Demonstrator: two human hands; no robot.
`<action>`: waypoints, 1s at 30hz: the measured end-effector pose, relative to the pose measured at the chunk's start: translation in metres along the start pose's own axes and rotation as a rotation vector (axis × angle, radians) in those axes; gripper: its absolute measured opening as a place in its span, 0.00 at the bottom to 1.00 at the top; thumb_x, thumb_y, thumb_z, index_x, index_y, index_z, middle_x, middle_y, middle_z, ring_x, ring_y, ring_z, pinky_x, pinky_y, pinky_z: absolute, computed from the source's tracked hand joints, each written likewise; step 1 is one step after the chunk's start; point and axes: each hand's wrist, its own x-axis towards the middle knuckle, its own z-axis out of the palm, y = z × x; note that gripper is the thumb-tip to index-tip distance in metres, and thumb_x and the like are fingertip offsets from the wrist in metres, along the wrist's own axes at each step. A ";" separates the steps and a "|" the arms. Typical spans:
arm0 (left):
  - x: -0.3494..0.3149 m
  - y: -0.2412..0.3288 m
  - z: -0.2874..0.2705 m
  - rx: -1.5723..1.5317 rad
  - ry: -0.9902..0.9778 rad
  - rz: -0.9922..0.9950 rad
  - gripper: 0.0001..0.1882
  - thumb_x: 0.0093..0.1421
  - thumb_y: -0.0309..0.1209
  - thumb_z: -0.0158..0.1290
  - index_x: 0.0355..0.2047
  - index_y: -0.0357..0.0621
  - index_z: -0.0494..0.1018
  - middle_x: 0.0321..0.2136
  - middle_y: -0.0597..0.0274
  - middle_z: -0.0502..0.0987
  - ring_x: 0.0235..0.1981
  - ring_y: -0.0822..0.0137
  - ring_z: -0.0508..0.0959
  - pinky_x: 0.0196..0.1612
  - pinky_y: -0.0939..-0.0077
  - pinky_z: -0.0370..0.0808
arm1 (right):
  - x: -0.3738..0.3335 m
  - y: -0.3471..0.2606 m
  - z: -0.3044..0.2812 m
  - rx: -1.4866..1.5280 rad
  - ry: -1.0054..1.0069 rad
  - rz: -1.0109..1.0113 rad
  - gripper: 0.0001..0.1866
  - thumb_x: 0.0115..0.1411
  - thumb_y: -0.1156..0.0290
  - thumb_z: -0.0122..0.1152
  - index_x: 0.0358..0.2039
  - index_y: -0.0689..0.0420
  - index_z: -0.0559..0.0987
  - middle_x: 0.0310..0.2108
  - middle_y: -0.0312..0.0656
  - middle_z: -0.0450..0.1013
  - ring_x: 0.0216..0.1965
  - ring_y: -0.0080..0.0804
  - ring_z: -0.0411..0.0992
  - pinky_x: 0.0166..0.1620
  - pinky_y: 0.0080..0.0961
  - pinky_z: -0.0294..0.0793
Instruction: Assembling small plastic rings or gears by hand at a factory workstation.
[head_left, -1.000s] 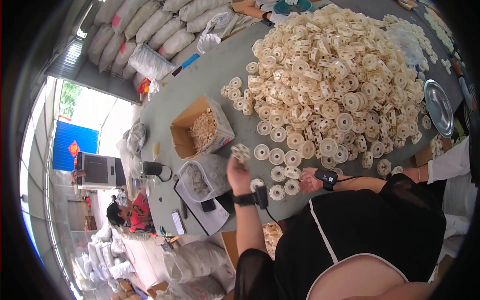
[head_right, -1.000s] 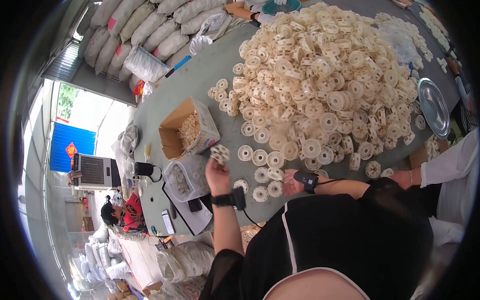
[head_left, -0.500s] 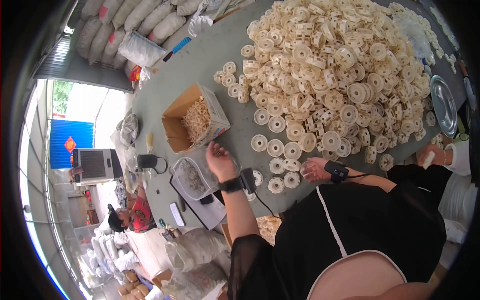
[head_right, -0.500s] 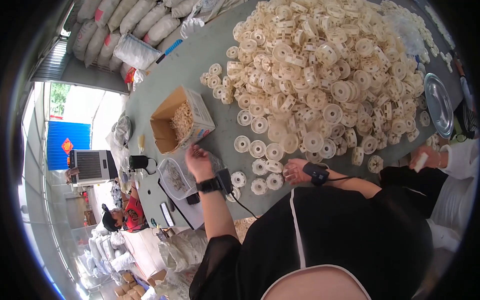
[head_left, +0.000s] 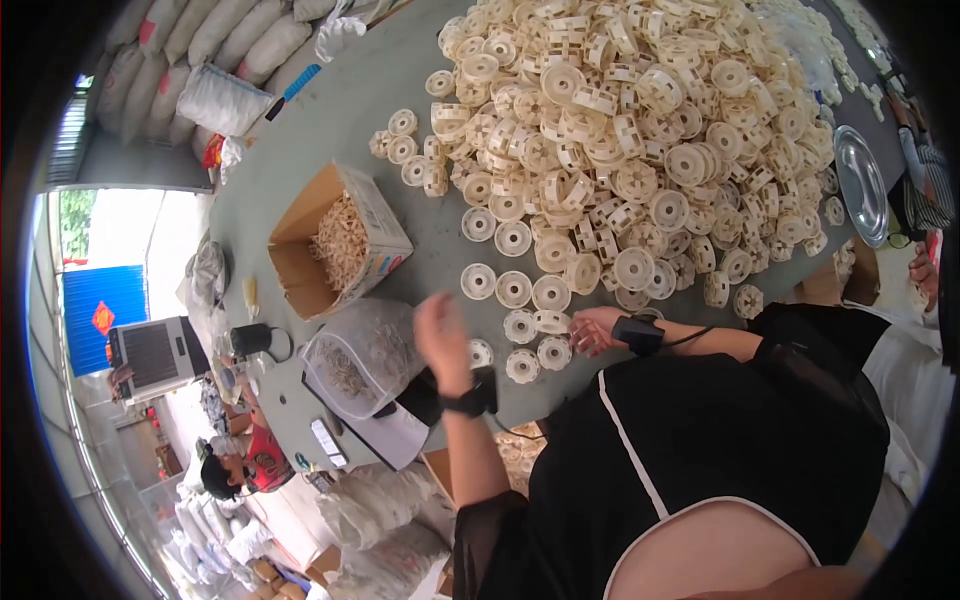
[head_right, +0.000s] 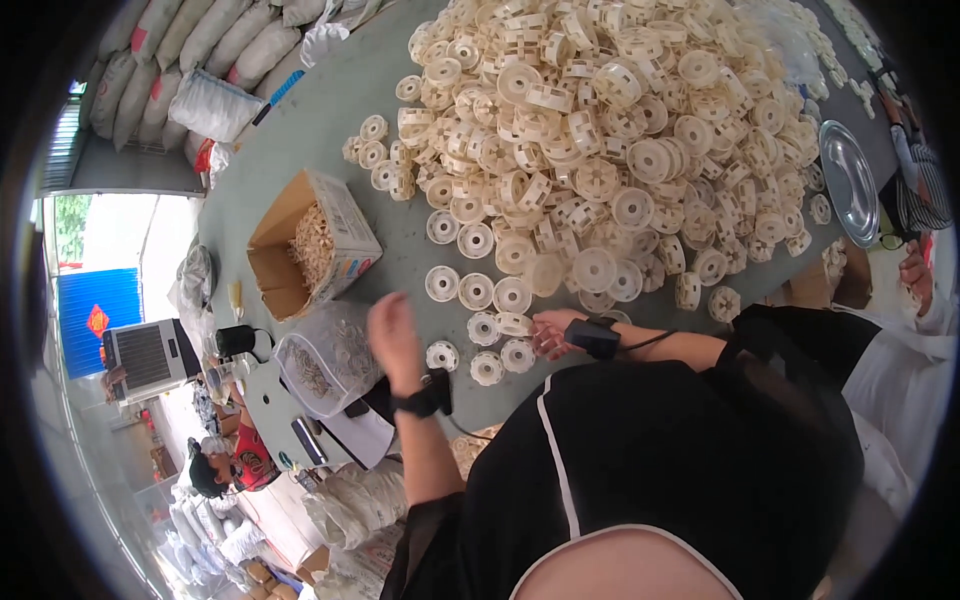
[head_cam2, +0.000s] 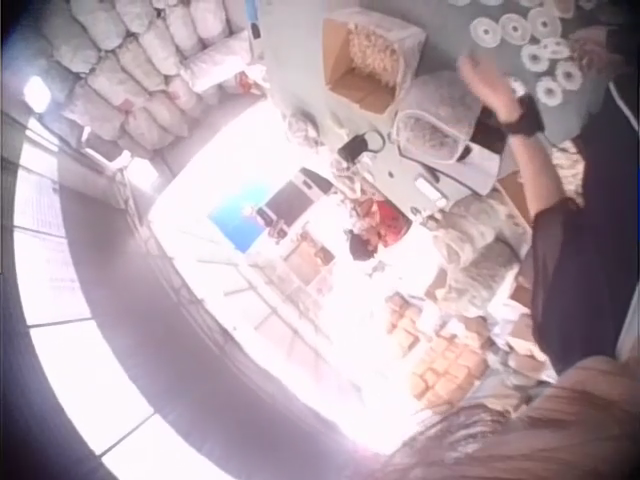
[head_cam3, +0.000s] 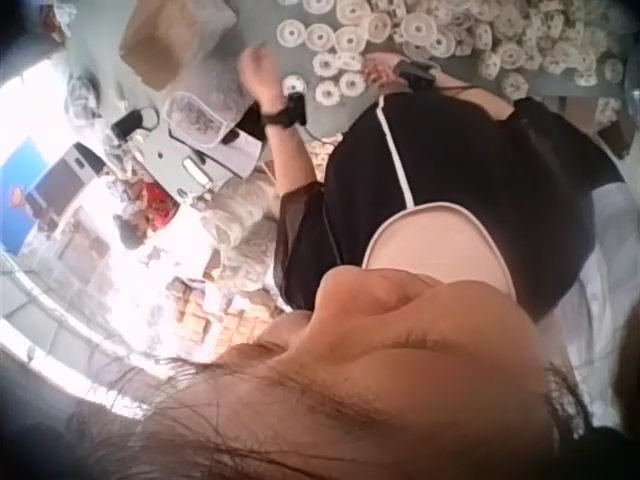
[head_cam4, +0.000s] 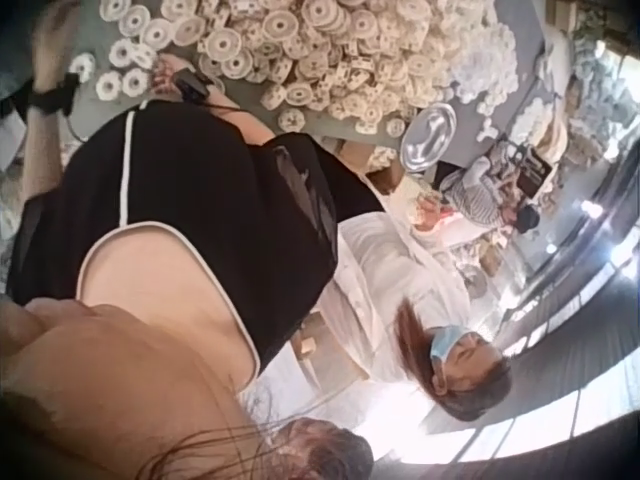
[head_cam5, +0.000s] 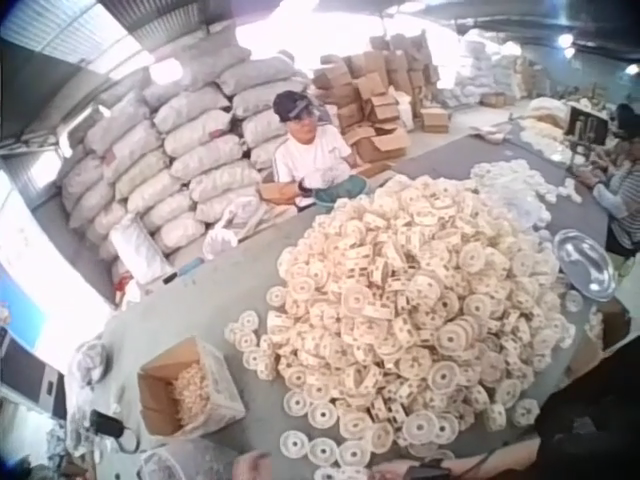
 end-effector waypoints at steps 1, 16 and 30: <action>0.001 -0.015 0.030 -0.033 -0.146 0.113 0.10 0.46 0.21 0.48 0.31 0.41 0.69 0.31 0.57 0.70 0.34 0.61 0.70 0.40 0.72 0.65 | -0.001 0.000 0.001 -0.017 -0.006 -0.001 0.20 0.55 0.54 0.39 0.37 0.58 0.66 0.31 0.40 0.68 0.29 0.32 0.68 0.31 0.31 0.69; -0.002 -0.062 0.105 -0.147 -0.246 -0.042 0.11 0.47 0.32 0.51 0.29 0.38 0.68 0.28 0.55 0.70 0.31 0.59 0.68 0.39 0.70 0.62 | -0.008 -0.006 -0.008 0.018 0.089 -0.228 0.22 0.55 0.54 0.38 0.39 0.60 0.66 0.34 0.45 0.67 0.32 0.37 0.69 0.34 0.32 0.70; -0.128 -0.012 0.095 -0.370 -0.440 -0.106 0.16 0.50 0.30 0.48 0.38 0.34 0.65 0.34 0.55 0.69 0.30 0.66 0.71 0.33 0.76 0.68 | -0.025 0.016 0.017 0.220 -0.288 -0.133 0.21 0.55 0.50 0.37 0.38 0.50 0.70 0.36 0.35 0.70 0.37 0.29 0.68 0.38 0.34 0.68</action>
